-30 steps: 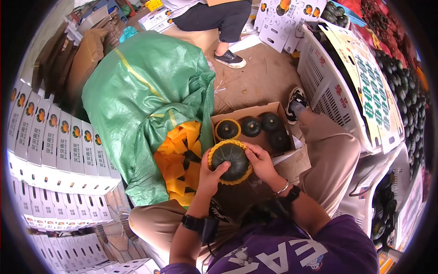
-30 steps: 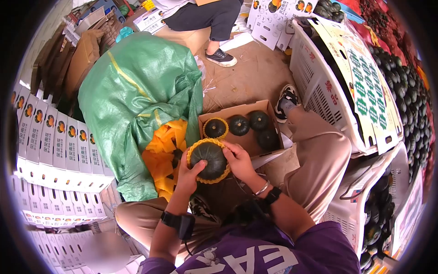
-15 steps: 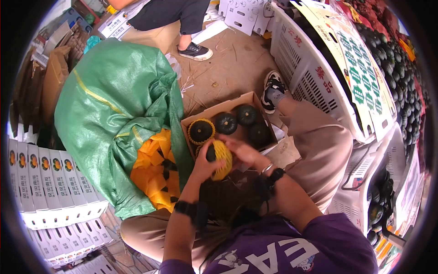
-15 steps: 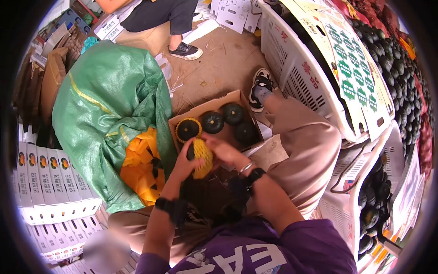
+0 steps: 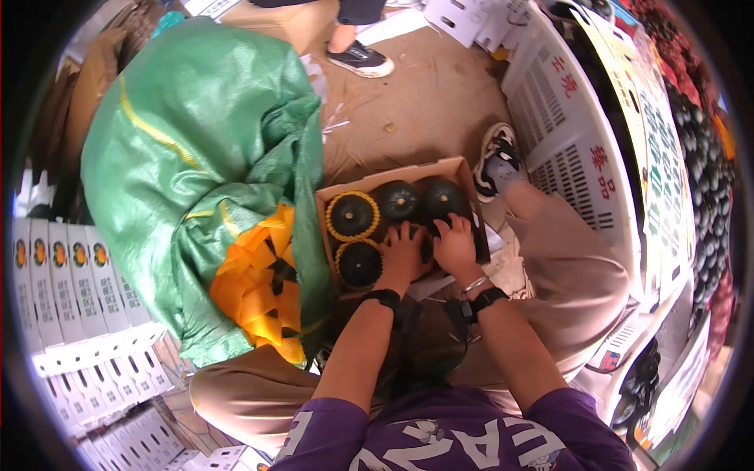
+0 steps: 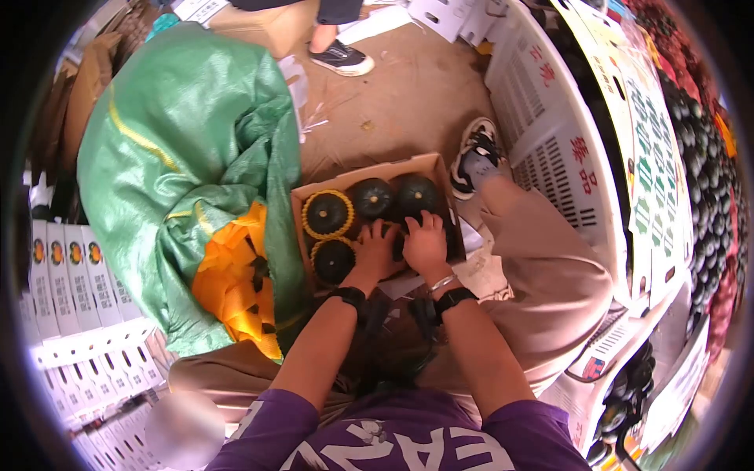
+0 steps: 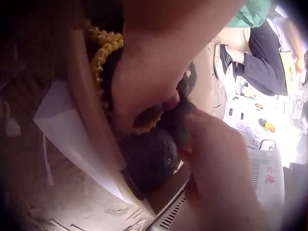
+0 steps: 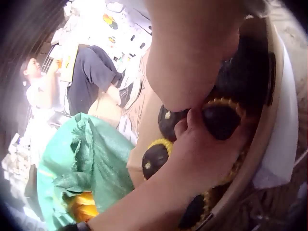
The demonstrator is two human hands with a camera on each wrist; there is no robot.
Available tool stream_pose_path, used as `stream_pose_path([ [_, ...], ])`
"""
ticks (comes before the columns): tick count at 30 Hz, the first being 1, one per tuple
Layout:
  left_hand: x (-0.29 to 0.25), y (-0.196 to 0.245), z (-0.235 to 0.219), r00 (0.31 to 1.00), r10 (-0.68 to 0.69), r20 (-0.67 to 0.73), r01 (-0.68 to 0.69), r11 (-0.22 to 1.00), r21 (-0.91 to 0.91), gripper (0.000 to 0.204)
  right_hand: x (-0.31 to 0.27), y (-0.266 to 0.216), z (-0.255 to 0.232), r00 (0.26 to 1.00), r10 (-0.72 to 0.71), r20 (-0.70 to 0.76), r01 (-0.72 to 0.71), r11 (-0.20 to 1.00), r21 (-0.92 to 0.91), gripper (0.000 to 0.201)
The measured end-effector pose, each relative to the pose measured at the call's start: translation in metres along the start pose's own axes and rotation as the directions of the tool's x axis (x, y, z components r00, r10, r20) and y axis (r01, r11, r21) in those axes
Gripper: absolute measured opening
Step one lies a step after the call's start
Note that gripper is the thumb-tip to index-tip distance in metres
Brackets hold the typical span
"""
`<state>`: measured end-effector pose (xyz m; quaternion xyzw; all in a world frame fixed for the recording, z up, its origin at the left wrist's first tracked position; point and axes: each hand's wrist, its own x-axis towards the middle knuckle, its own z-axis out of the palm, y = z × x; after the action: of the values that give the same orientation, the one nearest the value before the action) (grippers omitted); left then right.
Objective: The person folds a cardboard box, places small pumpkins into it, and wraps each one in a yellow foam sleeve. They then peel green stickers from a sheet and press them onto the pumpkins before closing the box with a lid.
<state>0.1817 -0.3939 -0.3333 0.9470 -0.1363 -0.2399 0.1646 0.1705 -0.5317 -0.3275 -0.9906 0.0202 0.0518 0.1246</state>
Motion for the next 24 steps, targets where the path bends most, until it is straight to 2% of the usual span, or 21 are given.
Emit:
stream_pose_path([
  [1, -0.001, -0.005, 0.007, 1.0, -0.022, -0.017, 0.022, 1.0, 0.006, 0.079, 0.002, -0.006, 0.012, 0.999, -0.042, 0.026, 0.037, 0.983, 0.18, 0.047],
  [2, -0.006, -0.012, 0.021, 0.982, 0.071, -0.177, -0.055, 0.994, 0.095, 0.068, 0.0, -0.013, 0.026, 0.994, -0.09, 0.054, 0.065, 0.932, 0.358, 0.051],
  [3, -0.014, -0.023, 0.028, 0.932, 0.168, -0.32, -0.107, 0.974, 0.198, 0.056, -0.005, -0.016, 0.041, 0.975, -0.208, 0.078, 0.173, 0.931, 0.322, 0.053],
  [4, -0.029, -0.039, 0.01, 0.935, 0.131, -0.33, -0.064, 0.976, 0.207, 0.056, -0.009, -0.017, 0.041, 0.966, -0.247, 0.079, 0.206, 0.916, 0.344, 0.053],
  [5, -0.049, -0.061, -0.011, 0.911, 0.059, -0.409, -0.122, 0.984, -0.13, 0.042, -0.017, -0.016, 0.04, 0.958, -0.27, 0.093, 0.229, 0.921, 0.316, 0.053],
  [6, -0.068, -0.082, -0.034, 0.883, -0.027, -0.469, -0.207, 0.874, -0.44, 0.028, -0.023, -0.019, 0.036, 0.953, -0.286, 0.101, 0.248, 0.926, 0.285, 0.052],
  [7, -0.083, -0.104, -0.05, 0.725, -0.366, -0.584, 0.014, 0.855, -0.519, 0.016, -0.026, -0.026, 0.029, 0.948, -0.303, 0.097, 0.262, 0.916, 0.305, 0.052],
  [8, -0.092, -0.138, -0.065, 0.542, -0.558, -0.628, 0.013, 0.753, -0.658, 0.017, -0.025, -0.031, 0.018, 0.953, -0.262, 0.15, 0.21, 0.933, 0.293, 0.056],
  [9, -0.092, -0.183, -0.061, 0.317, -0.625, -0.713, -0.121, 0.719, -0.684, 0.012, -0.026, -0.035, 0.008, 0.956, -0.216, 0.197, 0.159, 0.95, 0.268, 0.059],
  [11, -0.116, -0.236, -0.045, 0.406, -0.6, -0.689, 0.296, 0.8, -0.522, 0.022, -0.031, -0.048, 0.005, 0.971, -0.21, 0.118, 0.175, 0.951, 0.256, 0.057],
  [12, -0.116, -0.303, 0.012, 0.708, -0.421, -0.567, 0.456, 0.886, -0.089, 0.026, -0.038, -0.055, 0.002, 0.982, -0.181, 0.061, 0.16, 0.954, 0.255, 0.056],
  [13, -0.131, -0.296, 0.024, 0.743, -0.551, -0.381, 0.465, 0.834, -0.298, 0.033, -0.046, -0.062, -0.008, 0.974, -0.22, 0.053, 0.191, 0.925, 0.328, 0.052],
  [14, -0.144, -0.281, 0.032, 0.763, -0.539, -0.357, 0.459, 0.84, -0.289, 0.033, -0.051, -0.07, -0.02, 0.964, -0.264, 0.028, 0.231, 0.887, 0.399, 0.049],
  [16, -0.154, -0.239, 0.035, 0.745, -0.522, -0.416, 0.403, 0.848, -0.343, 0.033, -0.064, -0.073, -0.028, 0.935, -0.333, -0.123, 0.354, 0.856, 0.378, 0.043],
  [18, -0.157, -0.208, 0.019, 0.74, -0.527, -0.419, 0.355, 0.834, -0.422, 0.034, -0.07, -0.073, -0.044, 0.942, -0.328, -0.076, 0.322, 0.815, 0.482, 0.039],
  [19, -0.156, -0.201, 0.007, 0.757, -0.532, -0.381, 0.373, 0.829, -0.417, 0.035, -0.071, -0.069, -0.043, 0.933, -0.351, -0.08, 0.347, 0.817, 0.46, 0.038],
  [20, -0.146, -0.226, 0.016, 0.831, -0.439, -0.342, 0.384, 0.897, -0.219, 0.037, -0.072, -0.067, -0.037, 0.927, -0.372, -0.051, 0.351, 0.81, 0.469, 0.039],
  [21, -0.16, -0.226, 0.001, 0.867, -0.459, -0.194, 0.453, 0.888, -0.078, 0.038, -0.072, -0.072, -0.043, 0.918, -0.392, 0.062, 0.318, 0.82, 0.475, 0.039],
  [22, -0.17, -0.22, -0.011, 0.87, -0.491, -0.036, 0.492, 0.868, 0.058, 0.039, -0.073, -0.077, -0.054, 0.897, -0.405, 0.175, 0.288, 0.838, 0.463, 0.039],
  [24, -0.16, -0.275, 0.063, 0.84, -0.489, -0.236, 0.449, 0.87, -0.205, 0.043, -0.087, -0.08, -0.06, 0.873, -0.478, 0.097, 0.39, 0.804, 0.45, 0.039],
])
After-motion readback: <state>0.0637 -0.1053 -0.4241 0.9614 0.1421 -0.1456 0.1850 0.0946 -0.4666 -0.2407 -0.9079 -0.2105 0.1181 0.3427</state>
